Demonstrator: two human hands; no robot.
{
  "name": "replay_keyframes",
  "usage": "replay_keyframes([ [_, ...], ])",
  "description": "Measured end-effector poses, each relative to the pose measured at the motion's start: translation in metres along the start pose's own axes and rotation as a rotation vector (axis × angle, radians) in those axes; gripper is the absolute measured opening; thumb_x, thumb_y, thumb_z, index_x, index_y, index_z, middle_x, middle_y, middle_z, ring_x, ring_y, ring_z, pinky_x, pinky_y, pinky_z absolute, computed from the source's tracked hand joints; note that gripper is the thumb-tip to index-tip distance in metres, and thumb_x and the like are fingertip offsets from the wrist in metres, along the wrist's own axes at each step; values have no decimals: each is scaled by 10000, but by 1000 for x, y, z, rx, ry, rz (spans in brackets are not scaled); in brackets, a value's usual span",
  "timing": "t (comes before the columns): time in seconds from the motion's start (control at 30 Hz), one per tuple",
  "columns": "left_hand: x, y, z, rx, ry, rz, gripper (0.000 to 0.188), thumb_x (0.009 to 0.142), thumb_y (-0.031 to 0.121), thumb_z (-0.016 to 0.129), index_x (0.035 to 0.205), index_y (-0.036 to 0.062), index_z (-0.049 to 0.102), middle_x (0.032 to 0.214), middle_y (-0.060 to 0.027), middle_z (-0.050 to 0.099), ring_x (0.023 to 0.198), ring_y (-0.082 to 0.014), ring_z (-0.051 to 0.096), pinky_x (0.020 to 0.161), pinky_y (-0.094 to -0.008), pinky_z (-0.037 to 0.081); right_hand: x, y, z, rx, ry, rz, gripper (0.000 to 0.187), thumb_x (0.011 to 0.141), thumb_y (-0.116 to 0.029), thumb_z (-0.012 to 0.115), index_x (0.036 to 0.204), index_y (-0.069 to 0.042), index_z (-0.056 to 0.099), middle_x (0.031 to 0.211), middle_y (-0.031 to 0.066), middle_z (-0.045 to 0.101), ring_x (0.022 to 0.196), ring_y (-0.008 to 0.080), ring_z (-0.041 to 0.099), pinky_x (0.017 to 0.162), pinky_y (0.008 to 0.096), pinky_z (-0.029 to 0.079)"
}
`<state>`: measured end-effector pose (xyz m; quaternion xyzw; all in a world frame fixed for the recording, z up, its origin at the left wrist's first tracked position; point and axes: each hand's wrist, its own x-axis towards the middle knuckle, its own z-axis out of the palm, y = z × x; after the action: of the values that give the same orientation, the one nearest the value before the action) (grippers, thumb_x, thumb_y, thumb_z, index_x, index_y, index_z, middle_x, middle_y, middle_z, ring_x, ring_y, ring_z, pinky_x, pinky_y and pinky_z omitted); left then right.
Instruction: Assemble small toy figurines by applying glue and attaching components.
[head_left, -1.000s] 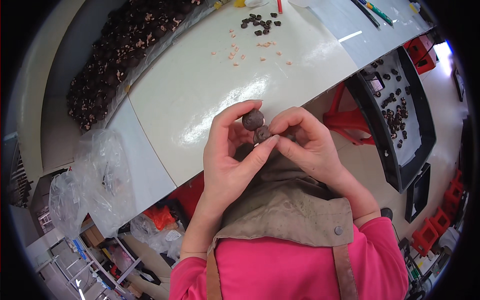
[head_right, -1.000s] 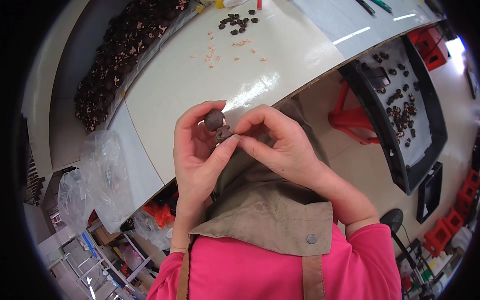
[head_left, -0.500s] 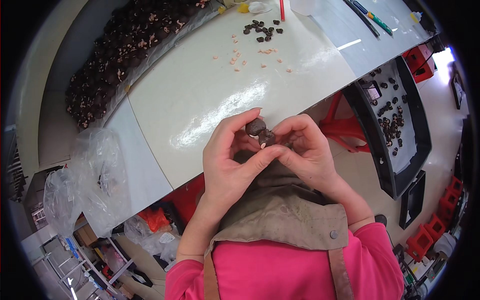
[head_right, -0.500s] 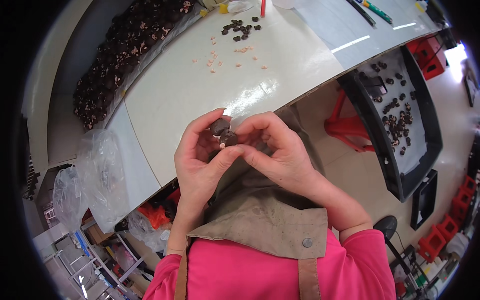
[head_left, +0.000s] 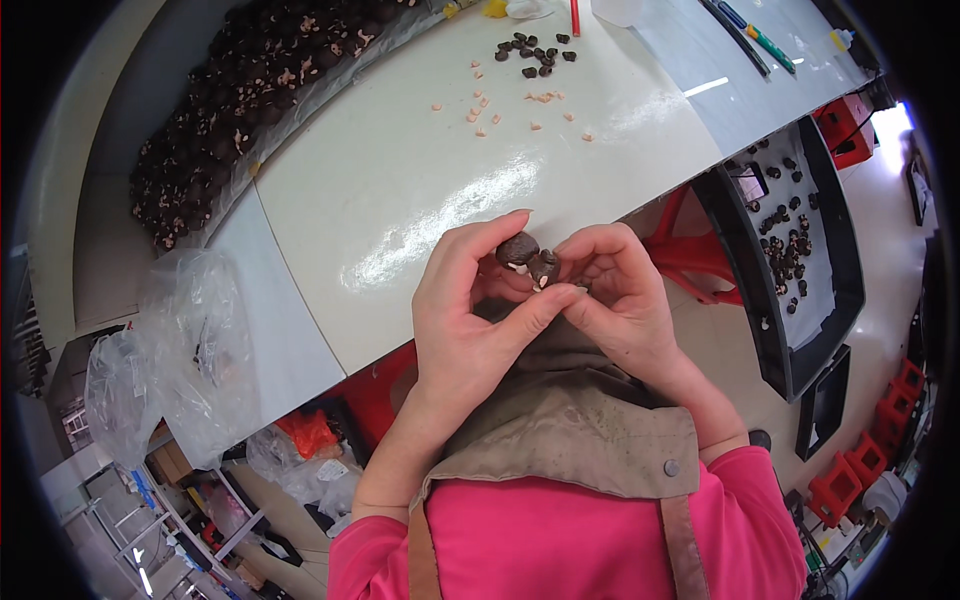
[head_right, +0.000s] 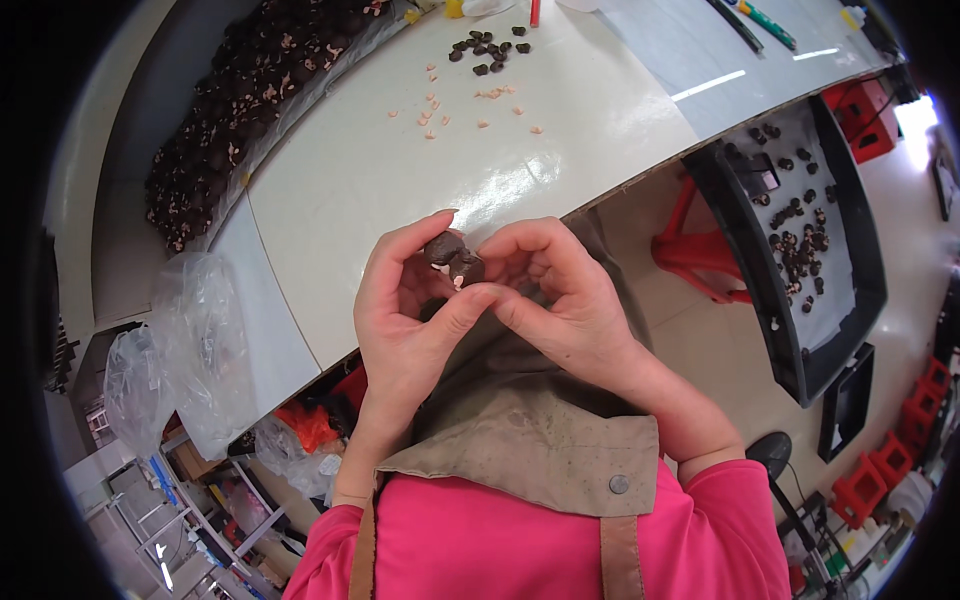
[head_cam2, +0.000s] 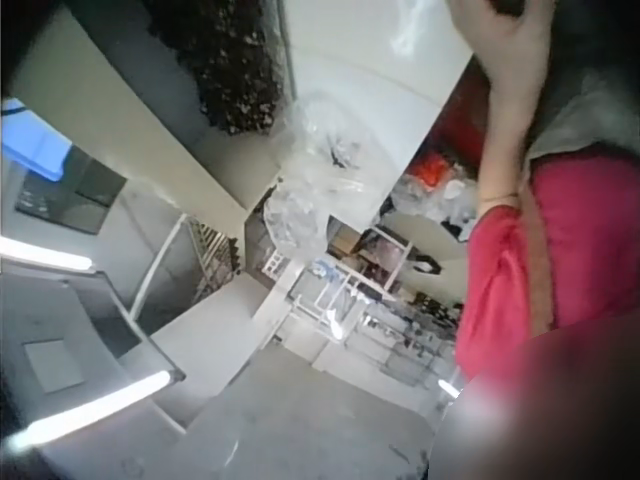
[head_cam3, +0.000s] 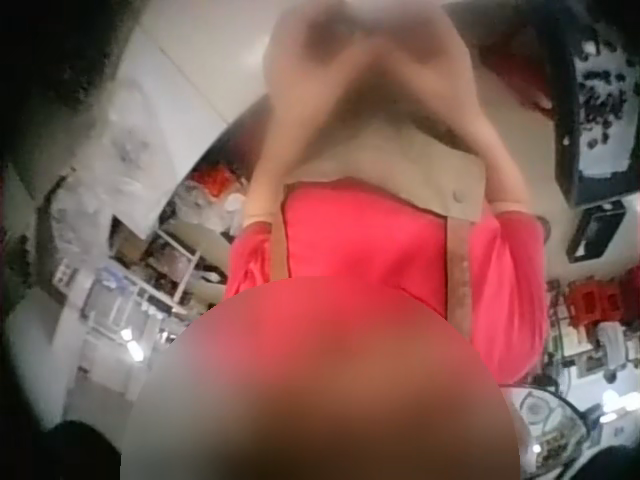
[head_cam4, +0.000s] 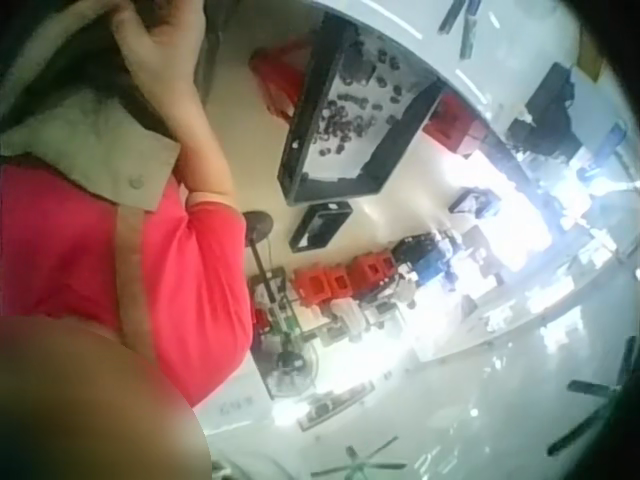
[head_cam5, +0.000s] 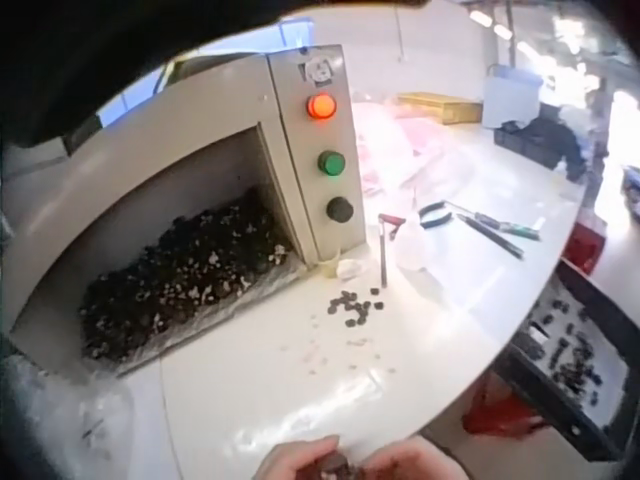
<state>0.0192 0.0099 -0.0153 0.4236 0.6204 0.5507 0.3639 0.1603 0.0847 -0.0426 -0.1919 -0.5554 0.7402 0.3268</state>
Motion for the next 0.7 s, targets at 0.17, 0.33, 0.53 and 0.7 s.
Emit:
replay_keyframes([
  [0.17, 2, 1, 1, 48, 11, 31, 519, 733, 17, 738, 1204, 19, 520, 1051, -34, 498, 866, -88, 536, 718, -210, 491, 1, 0, 2, 3, -4, -42, 379, 817, 54, 592, 1163, -8, 449, 1030, 49, 513, 936, 108, 528, 836, 260, 449],
  [0.33, 1, -1, 3, 182, 47, 98, 543, 700, 117, 785, 1188, 55, 554, 1029, -67, 486, 851, -123, 583, 697, -233, 530, -1, 1, 2, -71, -19, -65, 408, 806, 65, 593, 1184, -15, 460, 1073, 43, 505, 928, 100, 517, 820, 247, 443],
  [0.53, 4, 3, 6, 168, 20, 83, 569, 705, 129, 782, 1220, 72, 544, 1007, -56, 459, 838, -106, 573, 701, -226, 524, -1, 4, 2, -8, 12, -37, 413, 823, 9, 625, 1195, -20, 450, 1054, 26, 517, 906, 86, 510, 804, 231, 441],
  [0.7, 5, 2, 5, 187, 0, 87, 564, 719, 150, 772, 1226, 71, 538, 992, -60, 466, 818, -100, 567, 682, -218, 519, -1, 2, 1, 19, 18, -3, 417, 834, -48, 646, 1198, -17, 445, 1040, 25, 523, 905, 80, 513, 794, 225, 445],
])
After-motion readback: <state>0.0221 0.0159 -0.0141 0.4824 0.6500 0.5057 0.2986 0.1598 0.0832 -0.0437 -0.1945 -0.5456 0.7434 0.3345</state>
